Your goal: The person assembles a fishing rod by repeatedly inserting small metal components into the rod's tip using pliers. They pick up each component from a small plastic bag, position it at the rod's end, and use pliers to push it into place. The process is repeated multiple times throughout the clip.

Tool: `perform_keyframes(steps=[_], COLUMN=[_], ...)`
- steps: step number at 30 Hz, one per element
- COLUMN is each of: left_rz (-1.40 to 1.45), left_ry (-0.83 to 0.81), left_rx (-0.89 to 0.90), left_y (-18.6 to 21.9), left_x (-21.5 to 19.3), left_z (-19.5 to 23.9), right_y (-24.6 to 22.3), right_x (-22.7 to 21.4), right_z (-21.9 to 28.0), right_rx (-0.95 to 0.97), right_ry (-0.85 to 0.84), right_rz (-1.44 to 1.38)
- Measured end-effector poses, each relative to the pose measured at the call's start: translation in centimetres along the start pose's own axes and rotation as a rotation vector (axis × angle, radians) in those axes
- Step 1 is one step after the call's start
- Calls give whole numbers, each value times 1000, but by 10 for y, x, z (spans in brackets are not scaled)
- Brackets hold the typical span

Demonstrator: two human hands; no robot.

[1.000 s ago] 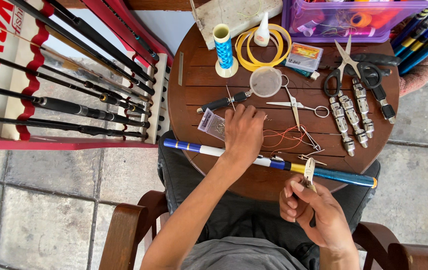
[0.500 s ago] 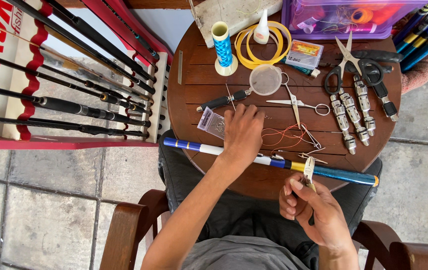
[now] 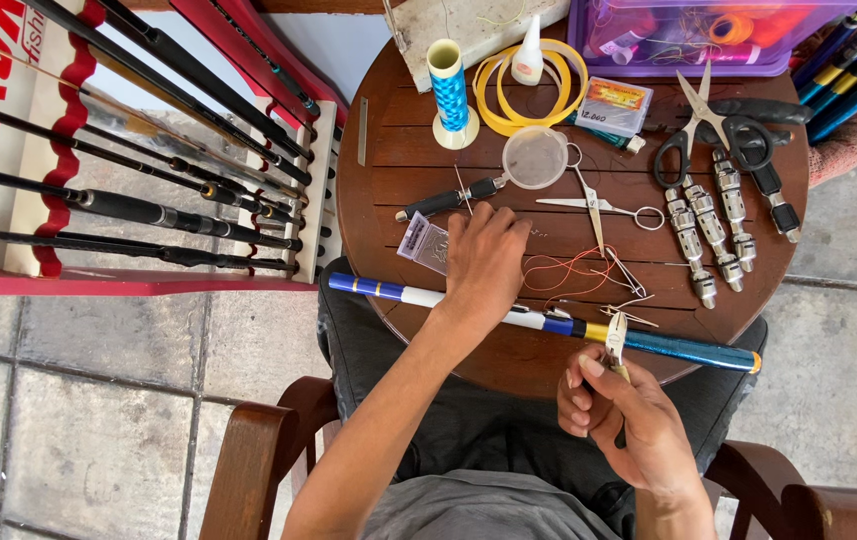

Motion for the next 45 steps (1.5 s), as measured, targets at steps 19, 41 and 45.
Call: perform_keyframes(steps=[19,41,45], left_rz=[350,75,9], left_ry=[191,-57,19], left_rx=[-106,-437,-360], left_y=[-27,-78,-73], left_x=[-53,-6,-12], left_z=[39,62,58], right_y=[1,9,8], right_x=[0,-1,-1], right_z=[1,-2,-2], right_rx=[-12,1,-2], right_ry=[-41,1,4], right_rz=[7,45,59])
Point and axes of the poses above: each hand's wrist, its own z-axis away from the middle knuckle, its own x-axis out of the palm, y = z × x, the point moved 9 cm from there along -z, towards the middle knuckle, and after that the axes turned 6 degrees about -z, right-handed, at the moved point
